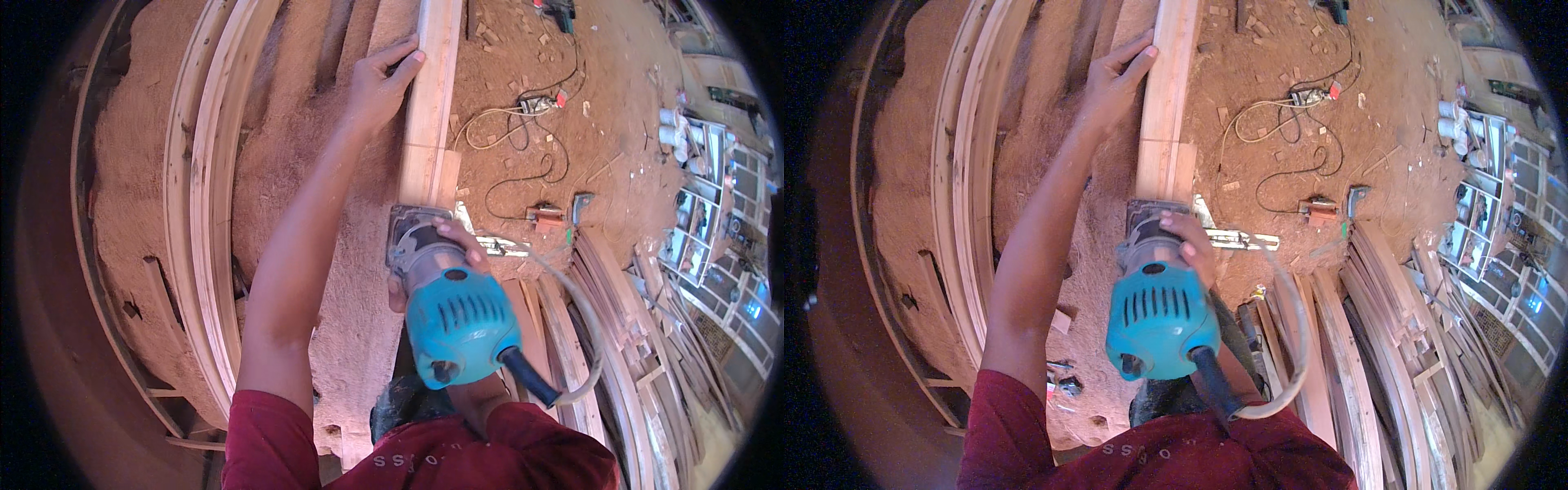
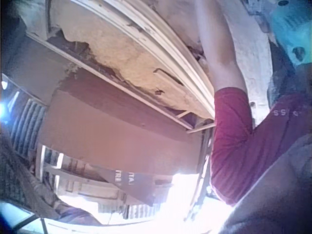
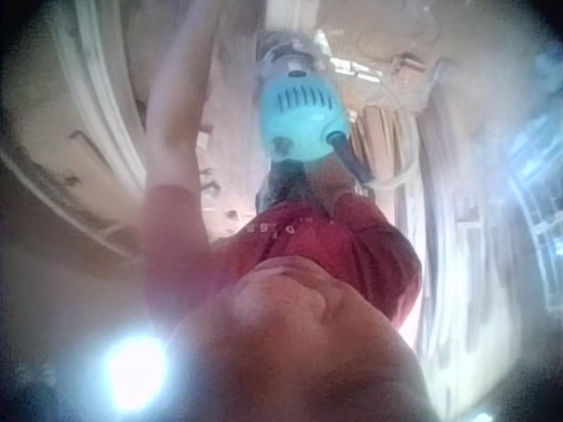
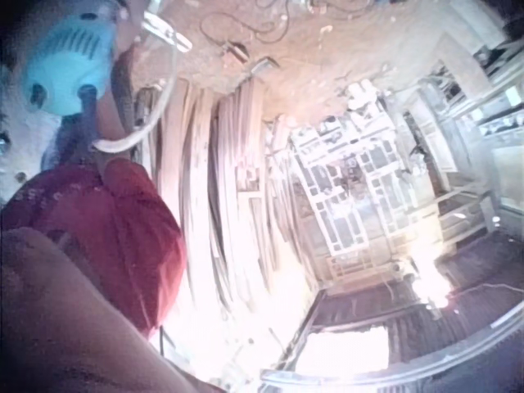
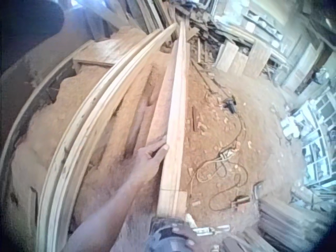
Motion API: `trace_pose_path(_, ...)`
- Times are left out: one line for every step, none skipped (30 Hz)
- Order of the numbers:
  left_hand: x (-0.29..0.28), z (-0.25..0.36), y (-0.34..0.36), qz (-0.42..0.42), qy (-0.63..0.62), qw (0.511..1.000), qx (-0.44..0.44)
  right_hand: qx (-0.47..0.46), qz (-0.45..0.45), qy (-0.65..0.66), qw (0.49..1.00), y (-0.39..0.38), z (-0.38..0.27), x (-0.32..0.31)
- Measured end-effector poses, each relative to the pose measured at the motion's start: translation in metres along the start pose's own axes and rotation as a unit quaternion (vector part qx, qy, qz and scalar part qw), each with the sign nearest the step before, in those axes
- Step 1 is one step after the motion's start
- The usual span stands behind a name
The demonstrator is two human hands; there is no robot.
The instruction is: The person holds a wood router and a wooden component. They use a wrench to adjust the router, then guide the power tool along the edges of curved wooden boards while they are stacked.
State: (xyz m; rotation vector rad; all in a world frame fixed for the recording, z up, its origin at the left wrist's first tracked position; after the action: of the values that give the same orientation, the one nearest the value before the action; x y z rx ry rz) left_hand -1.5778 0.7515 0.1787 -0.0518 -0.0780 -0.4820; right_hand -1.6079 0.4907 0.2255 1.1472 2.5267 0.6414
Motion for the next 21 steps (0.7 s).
trace_pose_path(-0.002, -0.001, -0.001, 0.003, 0.006, 1.0, 0.003, 0.018, -0.033, -0.038, 0.999, 0.01, -0.007, 0.002)
trace_pose_path(-0.003, 0.0, -0.002, 0.006, 0.008, 1.0, 0.0, 0.033, -0.066, -0.076, 0.994, 0.02, -0.014, 0.005)
trace_pose_path(-0.004, 0.001, -0.003, 0.008, 0.01, 1.0, -0.002, 0.087, -0.078, -0.145, 0.982, 0.028, -0.027, 0.008)
trace_pose_path(-0.003, 0.001, -0.003, 0.008, 0.01, 1.0, -0.004, 0.116, -0.072, -0.172, 0.976, 0.031, -0.029, 0.009)
trace_pose_path(-0.004, 0.003, -0.003, 0.006, 0.01, 1.0, -0.002, 0.147, -0.068, -0.197, 0.967, 0.033, -0.031, 0.01)
trace_pose_path(-0.005, 0.004, -0.003, 0.006, 0.01, 1.0, 0.0, 0.154, -0.05, -0.177, 0.971, 0.036, -0.024, 0.013)
trace_pose_path(-0.003, 0.005, -0.002, 0.002, 0.009, 1.0, 0.003, 0.16, -0.03, -0.158, 0.974, 0.041, -0.015, 0.016)
trace_pose_path(-0.003, 0.004, -0.002, -0.003, 0.012, 1.0, 0.013, 0.167, -0.01, -0.139, 0.976, 0.044, -0.004, 0.02)
trace_pose_path(-0.004, 0.003, -0.001, -0.009, 0.016, 1.0, 0.024, 0.192, 0.01, -0.107, 0.975, 0.046, 0.004, 0.024)
trace_pose_path(-0.006, 0.002, -0.001, -0.013, 0.02, 0.999, 0.034, 0.216, 0.032, -0.074, 0.973, 0.047, 0.012, 0.03)
trace_pose_path(-0.007, -0.001, 0.0, -0.014, 0.009, 0.999, 0.034, 0.258, 0.053, -0.029, 0.964, 0.047, 0.018, 0.037)
trace_pose_path(-0.008, -0.003, 0.0, -0.014, -0.001, 0.999, 0.035, 0.226, 0.035, -0.046, 0.972, 0.054, 0.032, 0.035)
trace_pose_path(-0.008, -0.005, 0.001, -0.015, -0.012, 0.999, 0.033, 0.193, 0.02, -0.065, 0.979, 0.06, 0.047, 0.033)
trace_pose_path(-0.009, -0.006, 0.003, -0.016, -0.039, 0.999, 0.0, 0.16, 0.005, -0.081, 0.984, 0.066, 0.061, 0.031)
trace_pose_path(-0.009, -0.008, 0.007, -0.018, -0.067, 0.997, -0.033, 0.105, -0.021, -0.093, 0.99, 0.078, 0.073, 0.025)
trace_pose_path(-0.011, -0.01, 0.008, -0.02, -0.093, 0.993, -0.066, 0.059, 0.002, -0.098, 0.993, 0.092, 0.079, 0.032)
trace_pose_path(-0.008, -0.006, 0.008, -0.025, -0.1, 0.99, -0.093, 0.011, 0.027, -0.112, 0.993, 0.107, 0.084, 0.036)
trace_pose_path(-0.007, 0.001, 0.007, -0.029, -0.105, 0.987, -0.12, -0.028, 0.1, -0.116, 0.988, 0.133, 0.075, 0.057)
trace_pose_path(-0.011, 0.006, 0.005, -0.029, -0.109, 0.983, -0.146, -0.035, 0.114, -0.118, 0.986, 0.138, 0.07, 0.062)
trace_pose_path(-0.013, 0.007, 0.001, -0.029, -0.104, 0.984, -0.14, -0.041, 0.129, -0.119, 0.984, 0.143, 0.065, 0.068)
trace_pose_path(-0.015, 0.008, -0.002, -0.031, -0.1, 0.986, -0.133, -0.016, 0.088, -0.12, 0.989, 0.138, 0.059, 0.062)
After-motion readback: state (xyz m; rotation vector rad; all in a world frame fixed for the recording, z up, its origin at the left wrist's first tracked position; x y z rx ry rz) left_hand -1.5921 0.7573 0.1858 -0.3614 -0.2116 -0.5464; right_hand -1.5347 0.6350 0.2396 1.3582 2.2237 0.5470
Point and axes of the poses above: each hand's wrist, its own y-axis towards the middle knuckle, its own x-axis out of the palm, z = x × y, the point moved 1 cm from there along y, towards the middle knuckle, and after that the axes turned 6 degrees about z, right-handed, at the moved point
